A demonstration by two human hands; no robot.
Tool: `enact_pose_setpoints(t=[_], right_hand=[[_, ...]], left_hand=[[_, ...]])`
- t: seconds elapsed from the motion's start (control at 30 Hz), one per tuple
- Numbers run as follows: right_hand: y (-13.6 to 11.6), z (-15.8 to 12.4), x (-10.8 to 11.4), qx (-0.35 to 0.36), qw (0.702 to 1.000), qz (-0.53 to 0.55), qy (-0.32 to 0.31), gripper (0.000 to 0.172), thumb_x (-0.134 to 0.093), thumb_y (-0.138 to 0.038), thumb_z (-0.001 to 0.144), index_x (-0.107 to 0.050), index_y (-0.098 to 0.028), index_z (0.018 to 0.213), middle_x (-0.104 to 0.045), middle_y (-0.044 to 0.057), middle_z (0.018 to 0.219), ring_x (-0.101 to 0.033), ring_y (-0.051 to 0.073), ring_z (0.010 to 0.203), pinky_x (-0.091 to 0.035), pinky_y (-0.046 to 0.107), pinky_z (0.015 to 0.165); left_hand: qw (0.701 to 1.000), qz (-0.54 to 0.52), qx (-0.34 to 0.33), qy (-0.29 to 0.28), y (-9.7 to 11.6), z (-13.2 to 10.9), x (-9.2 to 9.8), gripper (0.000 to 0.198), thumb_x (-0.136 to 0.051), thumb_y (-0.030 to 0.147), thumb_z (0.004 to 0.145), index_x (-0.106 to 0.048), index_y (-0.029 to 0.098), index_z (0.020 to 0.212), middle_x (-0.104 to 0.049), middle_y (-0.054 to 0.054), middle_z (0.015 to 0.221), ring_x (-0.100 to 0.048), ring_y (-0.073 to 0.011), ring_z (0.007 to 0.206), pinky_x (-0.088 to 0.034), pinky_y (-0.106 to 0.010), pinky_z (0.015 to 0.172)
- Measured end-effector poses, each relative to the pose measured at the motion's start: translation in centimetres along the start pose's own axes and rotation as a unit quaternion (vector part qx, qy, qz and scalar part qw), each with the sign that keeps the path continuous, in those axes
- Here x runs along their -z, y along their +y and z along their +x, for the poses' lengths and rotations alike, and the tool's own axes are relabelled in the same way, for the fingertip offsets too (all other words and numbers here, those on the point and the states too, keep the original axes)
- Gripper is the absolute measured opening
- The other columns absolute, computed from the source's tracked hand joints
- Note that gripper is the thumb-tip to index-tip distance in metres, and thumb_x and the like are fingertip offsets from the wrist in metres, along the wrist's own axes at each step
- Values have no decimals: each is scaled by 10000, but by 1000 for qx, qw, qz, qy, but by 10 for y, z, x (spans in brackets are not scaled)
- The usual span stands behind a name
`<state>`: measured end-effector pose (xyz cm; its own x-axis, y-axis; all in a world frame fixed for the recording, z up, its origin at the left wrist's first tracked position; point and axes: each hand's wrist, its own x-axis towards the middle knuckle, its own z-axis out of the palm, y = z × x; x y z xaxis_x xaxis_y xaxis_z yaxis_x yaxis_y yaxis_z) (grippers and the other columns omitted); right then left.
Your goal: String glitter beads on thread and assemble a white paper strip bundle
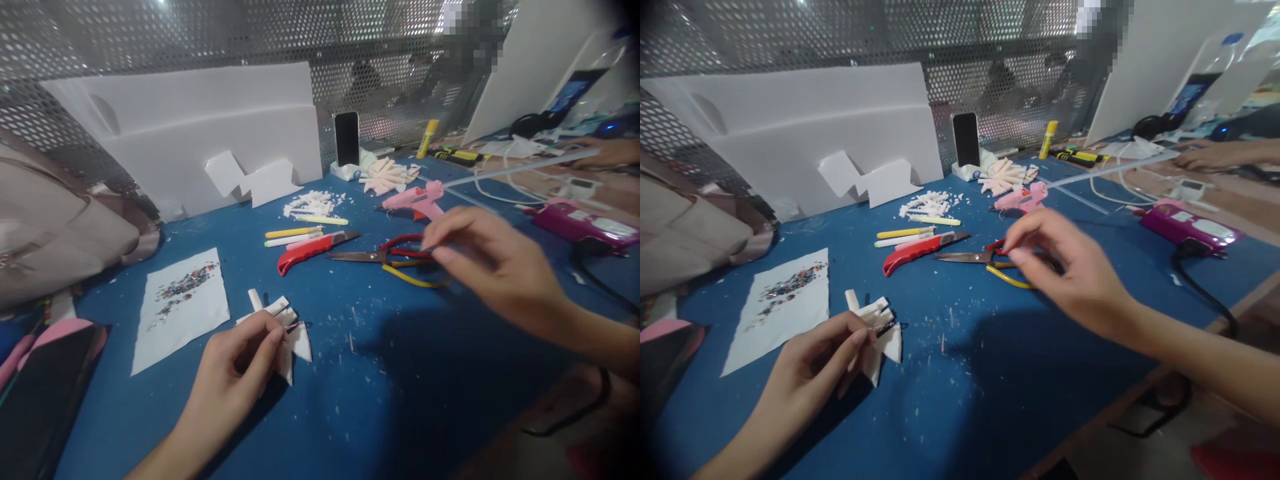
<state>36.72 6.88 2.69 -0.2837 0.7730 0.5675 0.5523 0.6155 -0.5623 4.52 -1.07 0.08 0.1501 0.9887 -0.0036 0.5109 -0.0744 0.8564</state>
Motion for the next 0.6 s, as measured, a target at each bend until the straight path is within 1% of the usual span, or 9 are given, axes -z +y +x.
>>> enact_pose_setpoints(t=[0.03, 0.1, 0.17, 0.2, 0.3, 0.37, 0.47, 0.6], right_hand=[[-11, 1, -7, 36, 998, 17, -55, 70, -553, -216, 927, -584, -257, 974, -599, 13, 962, -588, 160, 918, -474, 283, 795], [-25, 6, -24, 113, 978, 58, -166, 134, -570, -210, 935, -576, -229, 1068, -610, 35, 1053, -573, 162, 992, -472, 276, 830], [-32, 13, -45, 160, 959, 86, -219, 161, -597, -225, 941, -565, -200, 1097, -612, 54, 1100, -547, 176, 1068, -436, 310, 950], [-34, 16, -56, 166, 953, 92, -235, 178, -609, -234, 939, -564, -189, 1105, -605, 62, 1129, -532, 183, 1095, -416, 325, 982], [-36, 24, -85, 161, 944, 103, -268, 210, -652, -288, 921, -571, -177, 1079, -603, 64, 1128, -514, 197, 1066, -403, 351, 979], [-35, 27, -98, 157, 939, 122, -280, 206, -656, -316, 919, -584, -177, 1053, -614, 58, 1081, -512, 198, 1015, -413, 353, 948], [-35, 29, -108, 161, 935, 161, -271, 162, -659, -313, 917, -603, -183, 996, -626, 47, 1024, -511, 193, 979, -415, 341, 919], [-34, 31, -111, 169, 932, 186, -261, 135, -669, -310, 913, -630, -184, 938, -630, 34, 984, -515, 179, 956, -409, 315, 886]], left_hand=[[1000, 2, 3, 1, 1, 0, 0, 343, -482, 392, 975, -544, 198, 700, -524, 52, 533, -442, -88, 439, -327, -190, 452], [1000, 6, 5, 5, 2, -1, -1, 348, -487, 403, 969, -540, 198, 692, -515, 53, 528, -442, -91, 444, -328, -191, 456], [1000, 8, 7, 13, 4, -1, -2, 355, -492, 412, 963, -535, 198, 683, -502, 57, 520, -435, -93, 445, -327, -192, 460], [1000, 9, 8, 16, 5, -2, -2, 359, -493, 416, 962, -533, 198, 679, -497, 59, 518, -432, -92, 444, -325, -192, 460], [1000, 5, 10, 15, 6, -2, -1, 372, -473, 413, 971, -537, 194, 677, -505, 57, 532, -430, -86, 441, -321, -190, 455], [1000, 4, 8, 5, 4, -1, 0, 374, -460, 405, 977, -547, 192, 682, -504, 55, 531, -426, -85, 431, -318, -190, 443], [1000, 2, -2, -2, 1, 0, 0, 372, -453, 391, 983, -555, 191, 686, -508, 51, 533, -427, -84, 429, -323, -189, 437], [1000, -3, -4, -10, -1, 1, 0, 366, -457, 374, 988, -553, 192, 685, -525, 48, 549, -434, -80, 440, -337, -186, 449]])
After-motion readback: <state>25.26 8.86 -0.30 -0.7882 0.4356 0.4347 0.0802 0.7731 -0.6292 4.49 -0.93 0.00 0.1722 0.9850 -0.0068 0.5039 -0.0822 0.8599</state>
